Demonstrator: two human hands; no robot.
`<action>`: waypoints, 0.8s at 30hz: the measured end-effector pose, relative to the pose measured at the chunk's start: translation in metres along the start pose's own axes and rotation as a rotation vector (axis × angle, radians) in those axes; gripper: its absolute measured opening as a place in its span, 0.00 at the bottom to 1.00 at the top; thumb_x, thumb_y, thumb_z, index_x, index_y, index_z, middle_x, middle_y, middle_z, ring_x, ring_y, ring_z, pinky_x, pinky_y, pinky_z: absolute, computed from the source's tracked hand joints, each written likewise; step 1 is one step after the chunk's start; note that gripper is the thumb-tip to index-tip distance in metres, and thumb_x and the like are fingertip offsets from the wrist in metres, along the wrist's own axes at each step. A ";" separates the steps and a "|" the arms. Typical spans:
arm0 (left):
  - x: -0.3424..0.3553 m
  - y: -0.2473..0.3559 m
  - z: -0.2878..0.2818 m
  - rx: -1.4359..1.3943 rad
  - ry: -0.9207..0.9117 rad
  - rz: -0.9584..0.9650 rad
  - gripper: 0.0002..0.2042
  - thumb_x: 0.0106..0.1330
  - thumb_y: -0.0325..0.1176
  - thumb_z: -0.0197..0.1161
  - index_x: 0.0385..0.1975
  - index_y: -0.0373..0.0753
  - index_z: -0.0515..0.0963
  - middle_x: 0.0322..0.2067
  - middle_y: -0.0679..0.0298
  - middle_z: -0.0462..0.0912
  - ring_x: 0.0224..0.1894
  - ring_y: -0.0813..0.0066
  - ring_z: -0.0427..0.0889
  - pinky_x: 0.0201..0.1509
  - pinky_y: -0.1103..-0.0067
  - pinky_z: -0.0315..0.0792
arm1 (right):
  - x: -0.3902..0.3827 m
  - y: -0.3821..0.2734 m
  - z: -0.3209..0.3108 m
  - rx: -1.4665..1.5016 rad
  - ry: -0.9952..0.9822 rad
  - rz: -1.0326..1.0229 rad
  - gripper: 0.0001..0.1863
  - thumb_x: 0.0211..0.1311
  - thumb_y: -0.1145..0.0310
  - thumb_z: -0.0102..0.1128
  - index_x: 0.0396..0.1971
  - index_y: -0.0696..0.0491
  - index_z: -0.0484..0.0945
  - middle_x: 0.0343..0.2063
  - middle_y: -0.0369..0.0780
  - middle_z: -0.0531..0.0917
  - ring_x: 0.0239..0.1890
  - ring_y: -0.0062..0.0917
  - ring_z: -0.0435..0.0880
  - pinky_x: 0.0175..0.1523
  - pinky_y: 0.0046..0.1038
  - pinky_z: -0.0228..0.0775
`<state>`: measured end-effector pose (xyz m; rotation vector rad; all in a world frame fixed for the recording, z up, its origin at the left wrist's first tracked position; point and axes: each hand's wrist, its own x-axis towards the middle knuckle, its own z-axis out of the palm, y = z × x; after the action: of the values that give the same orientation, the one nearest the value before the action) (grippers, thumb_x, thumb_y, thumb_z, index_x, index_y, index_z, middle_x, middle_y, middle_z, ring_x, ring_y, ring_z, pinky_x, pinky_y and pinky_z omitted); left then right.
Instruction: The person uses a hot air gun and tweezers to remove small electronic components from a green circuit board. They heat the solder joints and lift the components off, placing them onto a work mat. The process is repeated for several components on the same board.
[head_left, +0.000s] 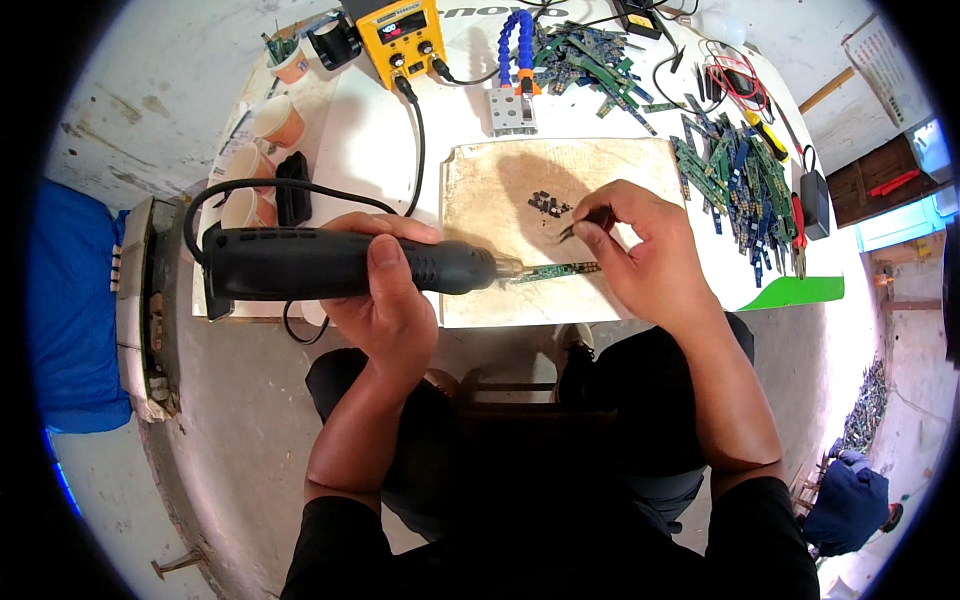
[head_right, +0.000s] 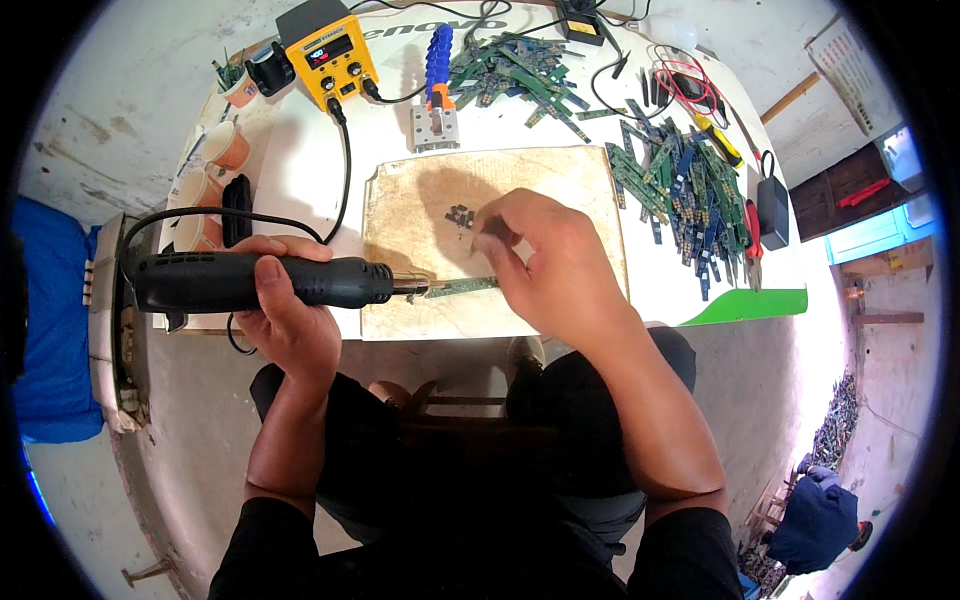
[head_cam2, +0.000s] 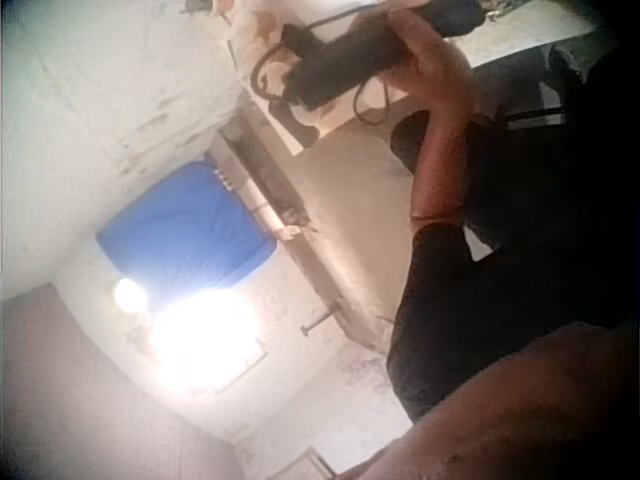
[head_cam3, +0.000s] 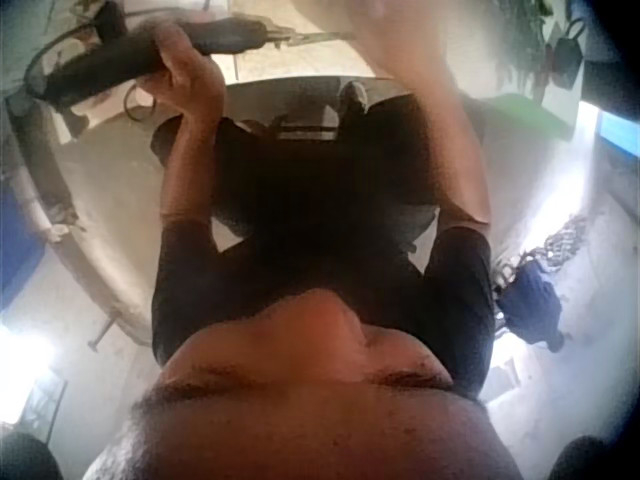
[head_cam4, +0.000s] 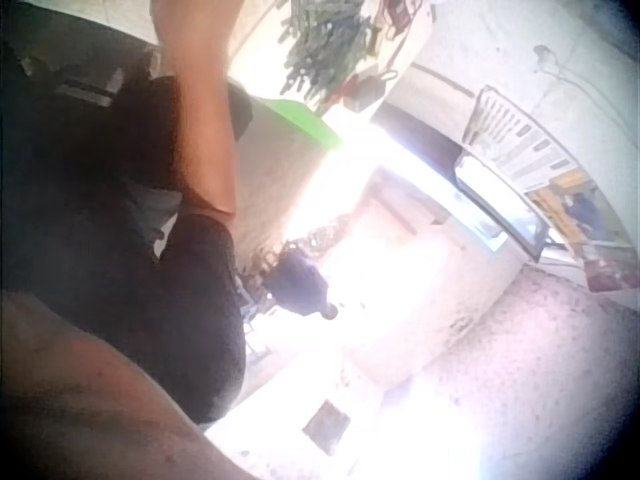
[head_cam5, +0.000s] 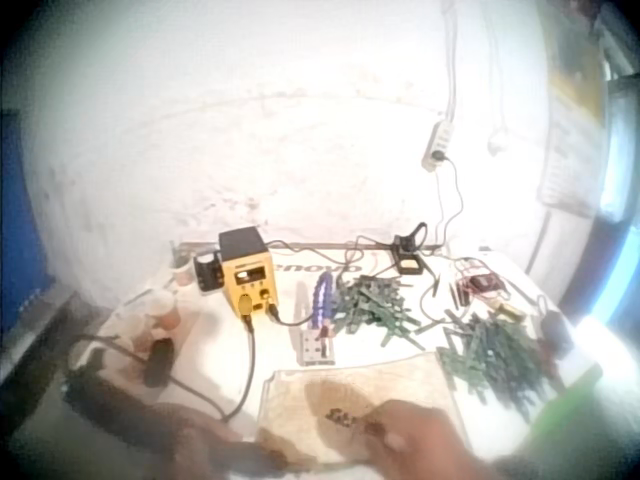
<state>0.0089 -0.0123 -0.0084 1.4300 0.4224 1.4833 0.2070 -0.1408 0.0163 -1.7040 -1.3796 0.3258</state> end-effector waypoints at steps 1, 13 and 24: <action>0.000 -0.001 0.000 0.027 0.003 0.008 0.09 0.72 0.35 0.54 0.42 0.35 0.68 0.28 0.55 0.82 0.32 0.73 0.79 0.43 0.78 0.75 | 0.000 -0.001 -0.004 0.021 -0.047 -0.037 0.08 0.57 0.81 0.64 0.36 0.59 0.80 0.32 0.47 0.82 0.35 0.39 0.85 0.40 0.32 0.75; -0.003 0.000 0.001 -0.023 -0.050 -0.028 0.09 0.72 0.32 0.55 0.44 0.34 0.66 0.30 0.55 0.83 0.34 0.75 0.80 0.47 0.79 0.73 | -0.003 0.002 -0.008 0.040 -0.194 -0.076 0.07 0.55 0.82 0.62 0.33 0.58 0.78 0.32 0.46 0.82 0.33 0.43 0.83 0.37 0.34 0.75; -0.004 -0.003 0.005 0.031 -0.033 -0.003 0.10 0.73 0.37 0.54 0.42 0.35 0.67 0.27 0.54 0.82 0.30 0.69 0.81 0.39 0.78 0.77 | -0.003 0.001 -0.006 0.028 -0.206 -0.077 0.07 0.55 0.83 0.61 0.34 0.58 0.78 0.32 0.47 0.82 0.33 0.44 0.83 0.37 0.34 0.75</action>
<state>0.0142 -0.0160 -0.0121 1.4751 0.4289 1.4547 0.2107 -0.1461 0.0183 -1.6256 -1.5780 0.4862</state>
